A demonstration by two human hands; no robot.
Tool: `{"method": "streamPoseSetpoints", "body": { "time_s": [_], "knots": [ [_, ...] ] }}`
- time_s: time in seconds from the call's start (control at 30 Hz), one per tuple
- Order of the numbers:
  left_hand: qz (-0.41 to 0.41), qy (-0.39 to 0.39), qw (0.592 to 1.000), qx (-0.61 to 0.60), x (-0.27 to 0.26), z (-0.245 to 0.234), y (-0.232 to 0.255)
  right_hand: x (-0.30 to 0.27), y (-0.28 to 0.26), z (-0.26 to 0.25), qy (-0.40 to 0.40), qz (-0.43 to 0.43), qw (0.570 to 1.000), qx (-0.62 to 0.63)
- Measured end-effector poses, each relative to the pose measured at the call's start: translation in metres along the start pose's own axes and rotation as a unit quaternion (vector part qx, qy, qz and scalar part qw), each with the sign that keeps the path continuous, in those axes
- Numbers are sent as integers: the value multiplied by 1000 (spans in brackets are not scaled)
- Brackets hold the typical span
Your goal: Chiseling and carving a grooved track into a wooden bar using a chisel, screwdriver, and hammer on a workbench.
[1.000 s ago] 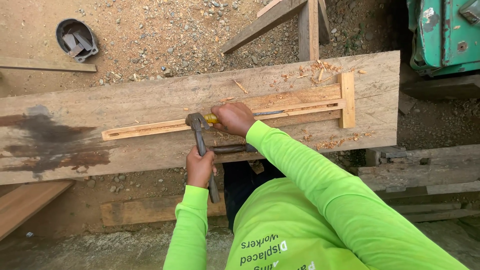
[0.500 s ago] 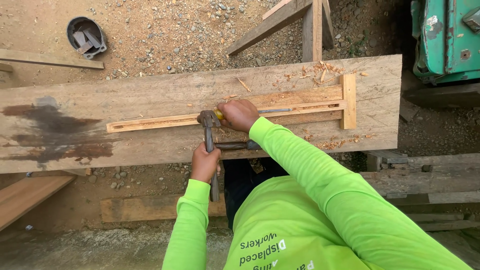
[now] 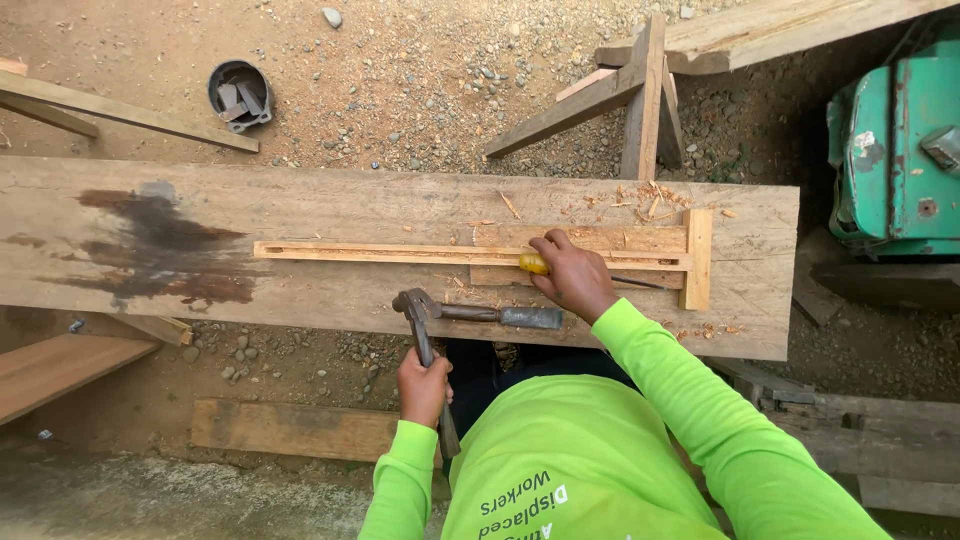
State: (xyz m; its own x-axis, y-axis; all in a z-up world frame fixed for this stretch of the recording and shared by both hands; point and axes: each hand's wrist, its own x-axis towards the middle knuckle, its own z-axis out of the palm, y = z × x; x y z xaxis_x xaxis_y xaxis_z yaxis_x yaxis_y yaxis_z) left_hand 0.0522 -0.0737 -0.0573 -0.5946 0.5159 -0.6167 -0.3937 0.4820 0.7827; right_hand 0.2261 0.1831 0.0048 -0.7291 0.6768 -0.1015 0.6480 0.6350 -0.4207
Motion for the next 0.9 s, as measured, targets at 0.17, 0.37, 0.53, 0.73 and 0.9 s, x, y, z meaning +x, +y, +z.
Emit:
{"method": "streamPoseSetpoints", "body": {
  "time_s": [0.17,0.37,0.53,0.73,0.9],
  "knots": [
    [-11,66,997,39,-29,-33,-42,-51,44,0,-62,23,996,-61],
    [-69,197,978,25,-74,-73,-106,-92,60,0,-60,67,995,-51],
    [-139,214,967,-3,-86,-106,-165,-133,105,17,-21,68,997,-42],
    [-244,85,955,147,-83,-154,-296,-198,129,22,126,148,981,5],
    [-403,1,906,128,-126,-204,-321,-259,134,20,253,273,928,29]
  ]
}}
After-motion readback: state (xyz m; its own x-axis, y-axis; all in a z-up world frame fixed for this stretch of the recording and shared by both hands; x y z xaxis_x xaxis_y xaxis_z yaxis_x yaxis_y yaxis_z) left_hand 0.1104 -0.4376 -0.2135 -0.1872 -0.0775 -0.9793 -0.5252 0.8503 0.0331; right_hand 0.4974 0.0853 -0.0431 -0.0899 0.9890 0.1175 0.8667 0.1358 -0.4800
